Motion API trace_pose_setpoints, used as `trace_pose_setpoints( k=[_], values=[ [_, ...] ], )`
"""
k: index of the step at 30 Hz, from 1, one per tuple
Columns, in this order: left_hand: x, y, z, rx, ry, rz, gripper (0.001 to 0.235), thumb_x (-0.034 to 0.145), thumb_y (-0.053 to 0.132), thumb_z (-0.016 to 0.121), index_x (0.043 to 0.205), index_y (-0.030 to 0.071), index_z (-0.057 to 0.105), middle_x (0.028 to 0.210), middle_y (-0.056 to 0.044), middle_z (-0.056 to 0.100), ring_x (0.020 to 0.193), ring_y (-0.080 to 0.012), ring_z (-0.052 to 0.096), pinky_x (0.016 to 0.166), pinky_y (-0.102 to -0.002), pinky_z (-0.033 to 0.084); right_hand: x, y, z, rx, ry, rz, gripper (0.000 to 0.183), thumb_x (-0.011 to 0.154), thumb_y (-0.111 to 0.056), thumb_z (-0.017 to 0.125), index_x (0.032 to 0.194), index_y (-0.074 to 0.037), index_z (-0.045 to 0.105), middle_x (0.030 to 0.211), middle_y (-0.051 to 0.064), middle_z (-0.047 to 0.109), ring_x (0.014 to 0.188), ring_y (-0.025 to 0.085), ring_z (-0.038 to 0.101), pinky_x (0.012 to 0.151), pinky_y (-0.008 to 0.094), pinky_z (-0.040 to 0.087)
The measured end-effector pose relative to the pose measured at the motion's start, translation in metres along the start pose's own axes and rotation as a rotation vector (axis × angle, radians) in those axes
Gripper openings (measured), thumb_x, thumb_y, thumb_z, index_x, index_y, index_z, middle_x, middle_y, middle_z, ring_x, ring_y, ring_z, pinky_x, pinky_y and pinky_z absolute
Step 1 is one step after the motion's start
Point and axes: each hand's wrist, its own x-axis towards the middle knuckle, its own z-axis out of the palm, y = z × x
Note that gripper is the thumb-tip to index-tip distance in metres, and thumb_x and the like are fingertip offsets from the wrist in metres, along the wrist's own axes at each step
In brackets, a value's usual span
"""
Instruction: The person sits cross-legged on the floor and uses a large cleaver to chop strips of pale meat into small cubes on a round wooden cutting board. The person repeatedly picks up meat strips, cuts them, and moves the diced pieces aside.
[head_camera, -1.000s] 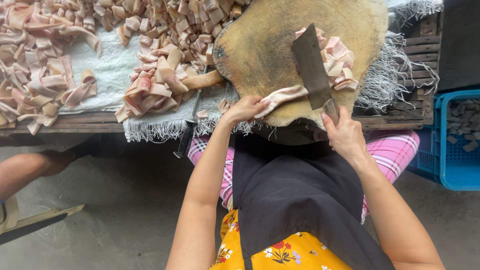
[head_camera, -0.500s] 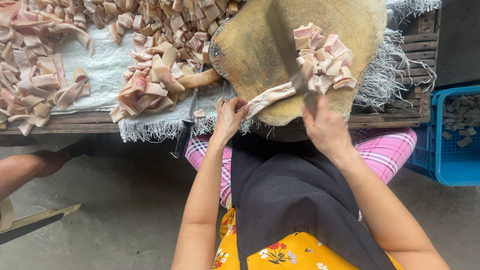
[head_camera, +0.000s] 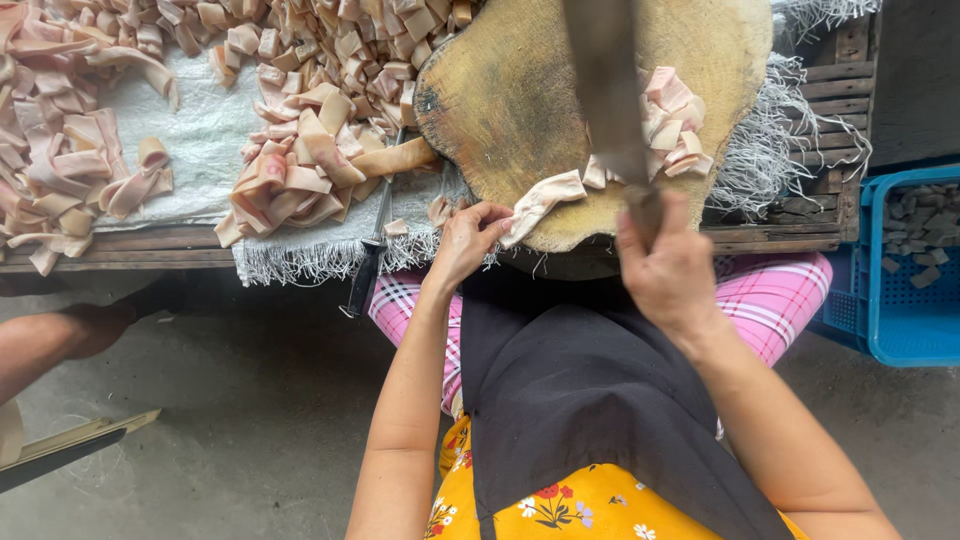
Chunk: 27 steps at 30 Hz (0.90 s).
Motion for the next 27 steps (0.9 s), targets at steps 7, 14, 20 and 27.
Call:
trace_pose_setpoints(
  k=[7, 14, 20, 27],
  values=[
    [-0.008, -0.01, -0.006, 0.032, 0.025, 0.126, 0.023, 0.093, 0.021, 0.072, 0.109, 0.005, 0.077, 0.087, -0.006, 0.078, 0.08, -0.0128, 0.07, 0.075, -0.03, 0.054, 0.004, 0.03, 0.016, -0.217, -0.272, 0.181, 0.031, 0.107, -0.027, 0.065, 0.119, -0.001, 0.054, 0.072, 0.028, 0.067, 0.068, 0.048, 0.069, 0.061, 0.055, 0.054],
    [-0.002, 0.005, 0.013, 0.027, 0.057, 0.063, 0.024, 0.093, 0.022, 0.071, 0.111, 0.006, 0.076, 0.083, -0.008, 0.076, 0.074, -0.0151, 0.067, 0.073, -0.031, 0.053, 0.001, -0.012, -0.025, 0.058, -0.025, 0.149, 0.032, 0.108, -0.03, 0.06, 0.123, -0.004, 0.048, 0.073, 0.021, 0.07, 0.061, 0.041, 0.073, 0.06, 0.052, 0.057],
    [-0.001, -0.002, 0.007, 0.043, 0.072, 0.151, 0.022, 0.095, 0.021, 0.07, 0.109, 0.006, 0.076, 0.085, -0.008, 0.077, 0.078, -0.0146, 0.071, 0.076, -0.031, 0.054, -0.006, 0.004, 0.033, -0.28, -0.331, 0.207, 0.037, 0.105, -0.033, 0.063, 0.117, -0.001, 0.05, 0.073, 0.032, 0.068, 0.071, 0.052, 0.068, 0.067, 0.059, 0.053],
    [0.008, -0.002, 0.027, 0.014, 0.129, 0.195, 0.023, 0.094, 0.019, 0.07, 0.11, 0.004, 0.076, 0.087, -0.012, 0.077, 0.077, -0.017, 0.072, 0.073, -0.032, 0.055, 0.01, -0.005, -0.025, -0.042, -0.137, 0.128, 0.037, 0.108, -0.032, 0.056, 0.122, 0.001, 0.052, 0.077, 0.024, 0.07, 0.068, 0.038, 0.073, 0.057, 0.046, 0.057]
  ],
)
